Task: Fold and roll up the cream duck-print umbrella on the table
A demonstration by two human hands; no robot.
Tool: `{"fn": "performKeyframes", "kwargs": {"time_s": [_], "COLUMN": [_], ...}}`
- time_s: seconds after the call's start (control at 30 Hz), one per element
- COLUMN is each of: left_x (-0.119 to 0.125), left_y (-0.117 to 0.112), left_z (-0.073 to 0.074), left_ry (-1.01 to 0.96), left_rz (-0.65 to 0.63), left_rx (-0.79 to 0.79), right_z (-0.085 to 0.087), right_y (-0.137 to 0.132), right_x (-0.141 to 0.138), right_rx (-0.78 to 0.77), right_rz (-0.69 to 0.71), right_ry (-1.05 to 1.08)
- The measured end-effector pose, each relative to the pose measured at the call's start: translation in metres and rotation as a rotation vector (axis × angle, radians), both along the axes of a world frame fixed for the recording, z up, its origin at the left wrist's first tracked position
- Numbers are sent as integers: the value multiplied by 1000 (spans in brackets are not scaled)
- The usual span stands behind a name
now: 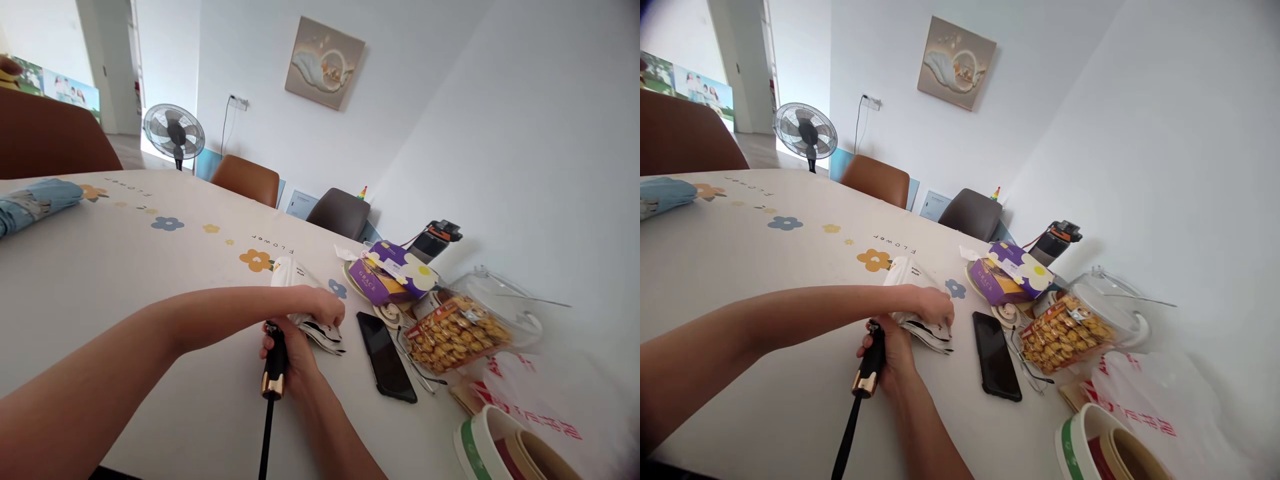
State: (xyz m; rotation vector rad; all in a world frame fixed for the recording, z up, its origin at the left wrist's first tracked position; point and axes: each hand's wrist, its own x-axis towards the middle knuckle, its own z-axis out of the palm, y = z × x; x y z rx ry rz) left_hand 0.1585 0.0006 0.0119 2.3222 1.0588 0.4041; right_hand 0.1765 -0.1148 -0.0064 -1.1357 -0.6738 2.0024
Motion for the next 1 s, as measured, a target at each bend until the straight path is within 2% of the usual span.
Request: {"fn": "performKeyframes", "kwargs": {"time_s": [0.07,0.13,0.27,0.37,0.43,0.53,0.63,0.77,0.87,1.0], "left_x": [5,5,-4,-25,-48,-91,-135,-174,-183,-182], "left_y": [3,3,1,-9,-21,-43,-61,-75,-78,-80], "left_z": [-4,-3,15,40,55,62,47,9,-12,-19], "left_ry": [144,184,153,-46,-262,-479,-655,-806,-909,-975], "left_rz": [-63,-76,-19,128,211,315,412,640,717,727], "left_rx": [-24,-8,98,196,150,90,72,-54,-146,-205], "right_z": [0,0,3,5,5,4,2,2,5,7], "right_y": [0,1,2,2,3,3,3,2,2,4], "right_x": [0,0,0,0,0,1,2,4,6,6], "right_rx": [-7,-11,-36,-53,-46,-36,-36,18,16,11], "right_rz": [-9,-9,-3,-3,-1,5,10,29,28,31], "right_ry": [11,29,43,-5,-35,-22,-6,20,24,42]}}
